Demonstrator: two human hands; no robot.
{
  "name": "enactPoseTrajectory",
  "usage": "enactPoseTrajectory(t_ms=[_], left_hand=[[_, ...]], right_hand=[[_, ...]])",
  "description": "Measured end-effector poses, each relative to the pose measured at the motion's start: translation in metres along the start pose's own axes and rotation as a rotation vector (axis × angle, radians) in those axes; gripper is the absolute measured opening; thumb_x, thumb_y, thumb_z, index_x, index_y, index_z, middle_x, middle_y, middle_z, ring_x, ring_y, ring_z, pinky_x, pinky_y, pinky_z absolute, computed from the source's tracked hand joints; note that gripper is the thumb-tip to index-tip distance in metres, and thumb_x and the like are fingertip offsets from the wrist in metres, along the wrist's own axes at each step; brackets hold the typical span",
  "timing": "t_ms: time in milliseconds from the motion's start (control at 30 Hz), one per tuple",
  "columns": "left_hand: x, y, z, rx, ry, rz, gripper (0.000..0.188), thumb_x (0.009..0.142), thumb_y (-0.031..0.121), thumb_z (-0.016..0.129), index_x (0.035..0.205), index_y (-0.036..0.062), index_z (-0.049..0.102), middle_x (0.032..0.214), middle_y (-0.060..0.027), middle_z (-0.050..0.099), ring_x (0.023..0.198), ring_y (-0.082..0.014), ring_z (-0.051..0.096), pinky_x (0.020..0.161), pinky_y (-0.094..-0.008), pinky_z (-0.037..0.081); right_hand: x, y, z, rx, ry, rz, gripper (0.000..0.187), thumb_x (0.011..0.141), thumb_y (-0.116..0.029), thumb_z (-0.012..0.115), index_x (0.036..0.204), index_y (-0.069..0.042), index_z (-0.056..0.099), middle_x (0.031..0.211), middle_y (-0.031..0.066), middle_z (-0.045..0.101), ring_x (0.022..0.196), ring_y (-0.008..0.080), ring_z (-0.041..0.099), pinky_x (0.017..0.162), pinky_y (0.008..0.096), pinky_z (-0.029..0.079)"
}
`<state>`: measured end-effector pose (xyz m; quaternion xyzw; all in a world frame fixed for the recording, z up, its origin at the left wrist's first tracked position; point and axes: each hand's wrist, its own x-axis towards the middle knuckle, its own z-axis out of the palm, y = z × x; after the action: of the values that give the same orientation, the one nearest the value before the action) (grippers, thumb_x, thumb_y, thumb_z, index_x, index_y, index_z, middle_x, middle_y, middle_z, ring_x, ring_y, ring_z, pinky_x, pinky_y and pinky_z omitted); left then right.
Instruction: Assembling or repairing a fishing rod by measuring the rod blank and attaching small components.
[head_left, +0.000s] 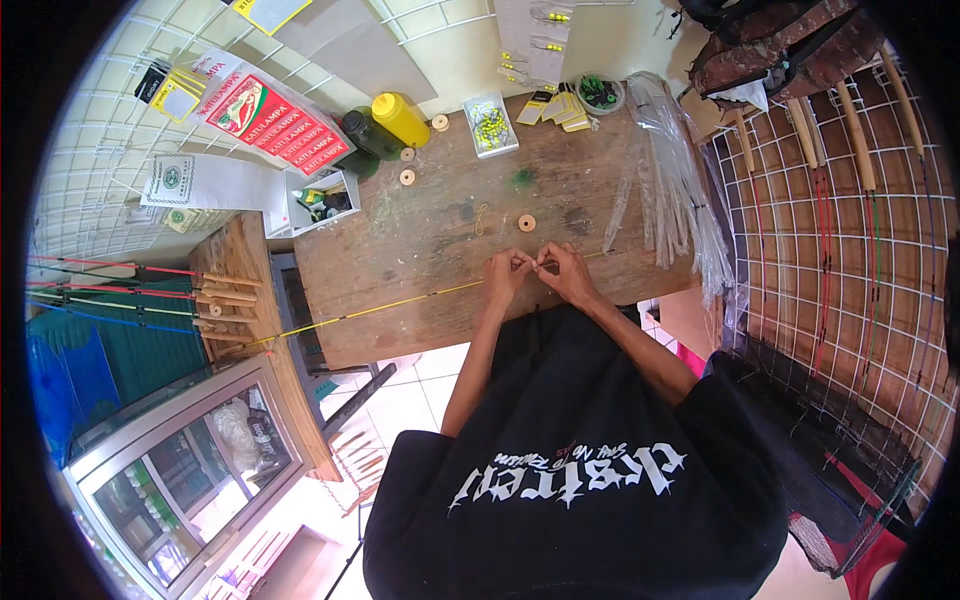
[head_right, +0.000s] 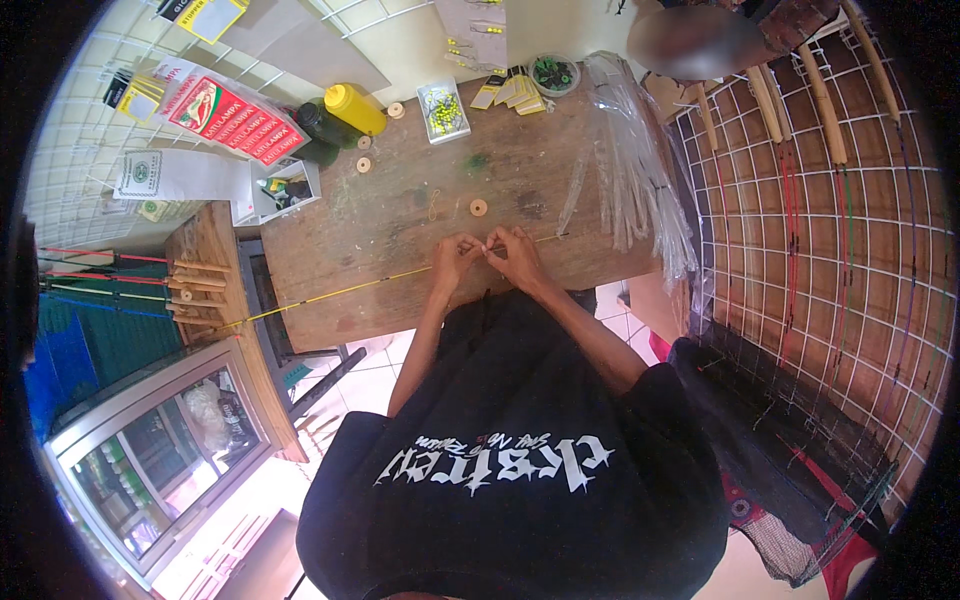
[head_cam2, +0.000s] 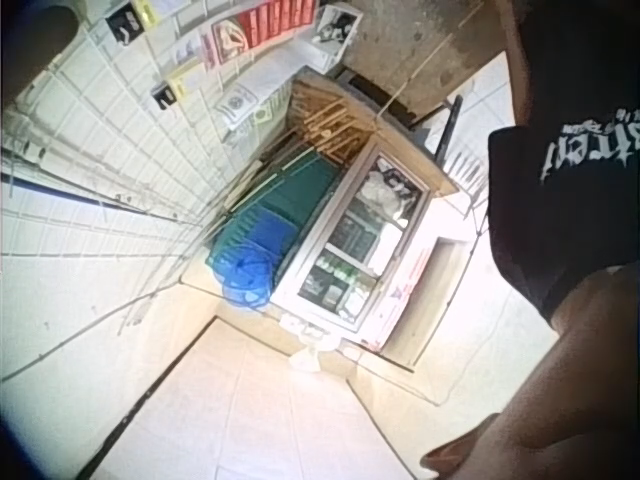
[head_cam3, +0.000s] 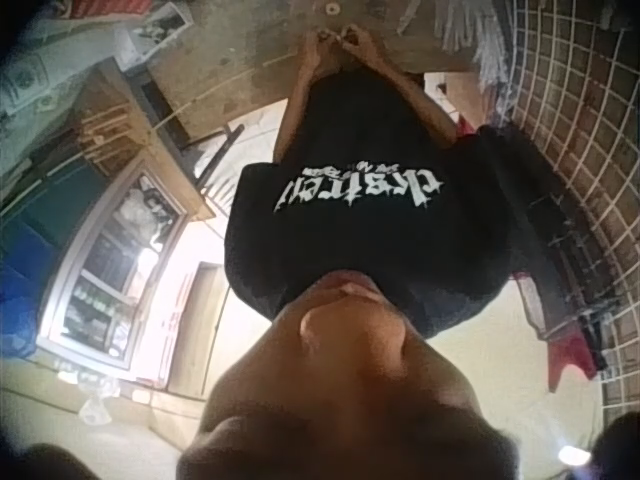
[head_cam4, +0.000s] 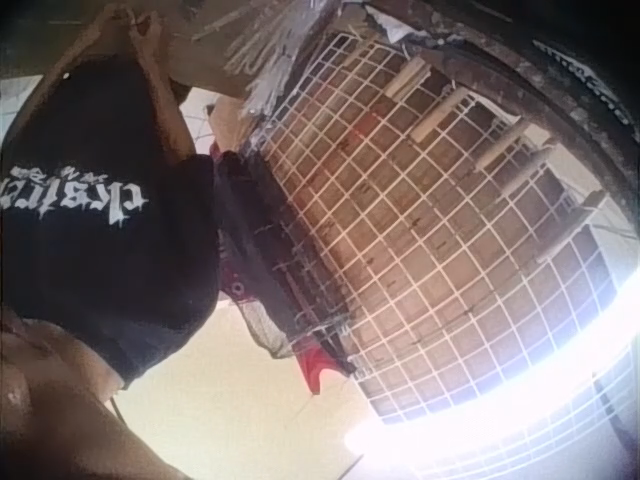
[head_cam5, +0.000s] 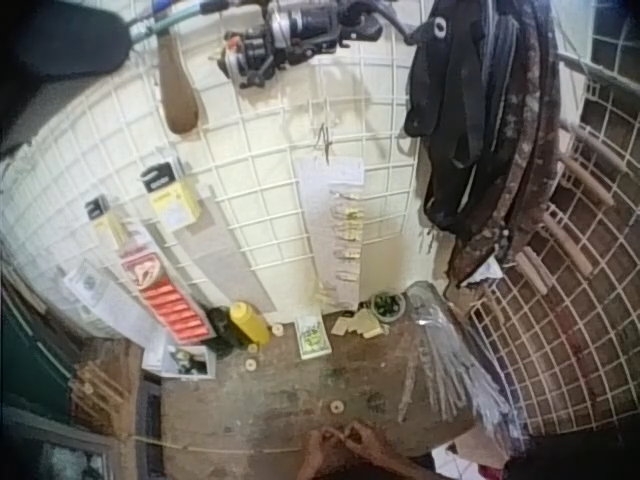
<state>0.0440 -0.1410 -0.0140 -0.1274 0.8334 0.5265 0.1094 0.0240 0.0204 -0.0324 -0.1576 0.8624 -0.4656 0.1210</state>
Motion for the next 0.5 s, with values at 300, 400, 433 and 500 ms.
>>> enactPoseTrajectory(t_ms=[300,400,433,500], left_hand=[[-0.001,0.0,-0.002,-0.012,-0.031,-0.01,0.011,0.079,0.011,0.073,0.084,0.0009,0.07,0.072,-0.009,0.07,0.065,-0.0132,0.063,0.063,-0.0277,0.048],[-0.002,0.003,-0.003,-0.042,-0.04,-0.029,0.014,0.077,0.013,0.075,0.084,0.0011,0.07,0.072,-0.0087,0.07,0.065,-0.0131,0.063,0.064,-0.0273,0.048],[-0.002,0.005,-0.004,-0.056,-0.047,-0.059,0.015,0.077,0.014,0.076,0.084,0.0014,0.07,0.072,-0.0085,0.07,0.066,-0.0129,0.063,0.064,-0.027,0.048],[0.0,-0.001,-0.004,-0.072,-0.03,-0.015,0.018,0.077,0.015,0.077,0.087,0.0013,0.07,0.073,-0.0084,0.07,0.066,-0.0121,0.062,0.064,-0.0266,0.047]], right_hand=[[0.0,-0.001,-0.006,-0.073,0.107,-0.069,0.021,0.079,-0.02,0.072,0.095,-0.008,0.065,0.075,0.005,0.065,0.079,0.0247,0.055,0.08,0.0359,0.045],[-0.001,0.002,-0.01,-0.039,0.052,-0.003,0.02,0.08,-0.022,0.072,0.095,-0.009,0.07,0.07,0.0072,0.062,0.074,0.0239,0.055,0.074,0.0358,0.046],[-0.001,0.0,-0.013,-0.004,-0.004,0.093,0.018,0.081,-0.022,0.072,0.095,-0.01,0.072,0.068,0.0086,0.06,0.071,0.0234,0.054,0.071,0.0358,0.046],[0.0,-0.004,-0.014,0.0,-0.005,0.083,0.017,0.082,-0.022,0.072,0.094,-0.01,0.073,0.068,0.0099,0.06,0.069,0.0228,0.053,0.068,0.036,0.045]])
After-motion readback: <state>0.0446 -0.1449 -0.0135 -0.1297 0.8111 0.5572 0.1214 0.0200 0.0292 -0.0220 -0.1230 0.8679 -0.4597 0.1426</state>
